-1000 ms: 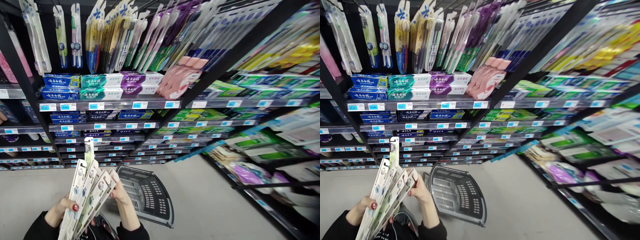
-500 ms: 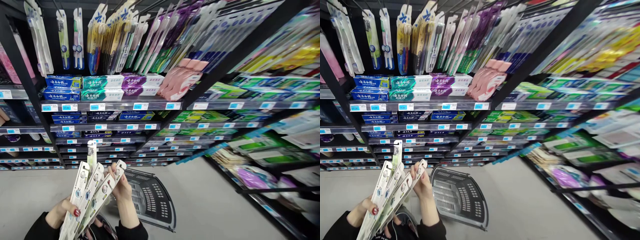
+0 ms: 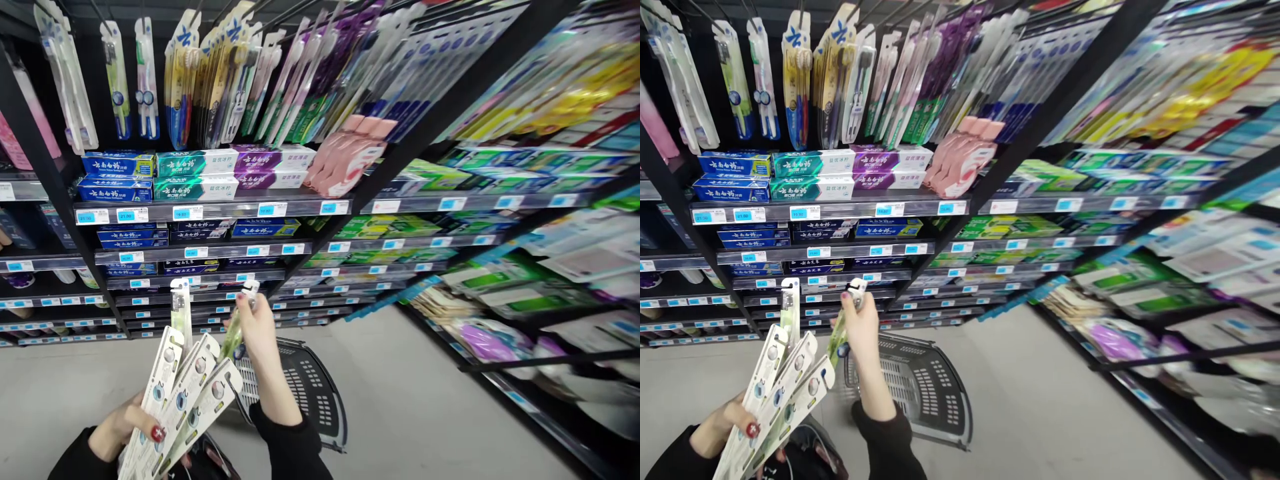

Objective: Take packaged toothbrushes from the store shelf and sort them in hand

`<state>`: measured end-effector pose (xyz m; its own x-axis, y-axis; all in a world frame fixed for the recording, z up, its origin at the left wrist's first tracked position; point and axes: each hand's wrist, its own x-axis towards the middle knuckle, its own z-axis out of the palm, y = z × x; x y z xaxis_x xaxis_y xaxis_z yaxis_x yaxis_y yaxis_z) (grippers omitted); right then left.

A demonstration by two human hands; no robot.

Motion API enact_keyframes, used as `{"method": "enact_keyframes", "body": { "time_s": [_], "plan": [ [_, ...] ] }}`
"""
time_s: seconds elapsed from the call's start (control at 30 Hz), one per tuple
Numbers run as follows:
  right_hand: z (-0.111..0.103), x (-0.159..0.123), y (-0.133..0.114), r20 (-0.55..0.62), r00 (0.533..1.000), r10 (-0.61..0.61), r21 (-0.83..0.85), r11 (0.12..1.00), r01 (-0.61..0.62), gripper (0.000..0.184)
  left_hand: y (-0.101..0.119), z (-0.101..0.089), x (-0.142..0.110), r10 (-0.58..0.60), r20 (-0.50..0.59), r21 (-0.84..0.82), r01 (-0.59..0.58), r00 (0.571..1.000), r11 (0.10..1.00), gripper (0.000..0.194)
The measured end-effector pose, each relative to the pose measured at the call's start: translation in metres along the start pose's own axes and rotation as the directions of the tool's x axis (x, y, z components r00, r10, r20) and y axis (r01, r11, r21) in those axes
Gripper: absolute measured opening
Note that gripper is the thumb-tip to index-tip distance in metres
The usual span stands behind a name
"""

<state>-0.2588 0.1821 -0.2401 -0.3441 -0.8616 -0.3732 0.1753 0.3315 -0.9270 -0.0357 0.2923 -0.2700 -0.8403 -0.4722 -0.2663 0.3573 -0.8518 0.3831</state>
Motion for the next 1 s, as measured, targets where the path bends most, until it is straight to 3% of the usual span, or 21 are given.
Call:
{"method": "enact_keyframes", "body": {
  "time_s": [0.1, 0.3, 0.43, 0.57, 0.63, 0.77, 1.0],
  "plan": [
    [0.017, -0.009, -0.002, 0.102, 0.995, 0.011, -0.12, 0.993, 0.002, 0.042, 0.002, 0.007, 0.002, 0.015, -0.004, 0.023, -0.015, 1.0, 1.0, 0.052],
    [0.03, -0.018, -0.001, 0.292, 0.934, 0.205, 0.08, 0.968, -0.238, 0.044, 0.005, 0.012, 0.003, -0.008, -0.048, 0.033, 0.01, 0.999, 0.999, 0.071],
    [0.028, -0.02, 0.001, 0.423, 0.872, 0.247, 0.209, 0.91, -0.359, 0.045, 0.003, 0.01, 0.005, -0.023, -0.065, 0.003, 0.023, 0.998, 1.0, 0.08],
    [0.022, -0.023, 0.006, 0.597, 0.775, 0.208, 0.222, 0.885, -0.408, 0.038, 0.003, 0.013, 0.008, 0.011, -0.031, 0.007, -0.011, 0.999, 1.0, 0.081],
    [0.019, -0.022, 0.012, 0.585, 0.791, 0.182, 0.185, 0.919, -0.348, 0.033, 0.004, 0.013, 0.009, 0.015, -0.031, 0.041, -0.014, 0.999, 0.999, 0.081],
    [0.016, -0.018, 0.031, 0.451, 0.889, 0.075, 0.102, 0.986, -0.135, 0.034, 0.007, 0.015, 0.012, -0.022, -0.017, 0.083, 0.023, 1.0, 0.996, 0.078],
    [0.03, -0.026, 0.061, 0.407, 0.911, 0.071, 0.164, 0.975, -0.149, 0.047, 0.011, 0.021, 0.014, -0.054, -0.078, 0.144, 0.064, 0.996, 0.988, 0.07]
  ]
}}
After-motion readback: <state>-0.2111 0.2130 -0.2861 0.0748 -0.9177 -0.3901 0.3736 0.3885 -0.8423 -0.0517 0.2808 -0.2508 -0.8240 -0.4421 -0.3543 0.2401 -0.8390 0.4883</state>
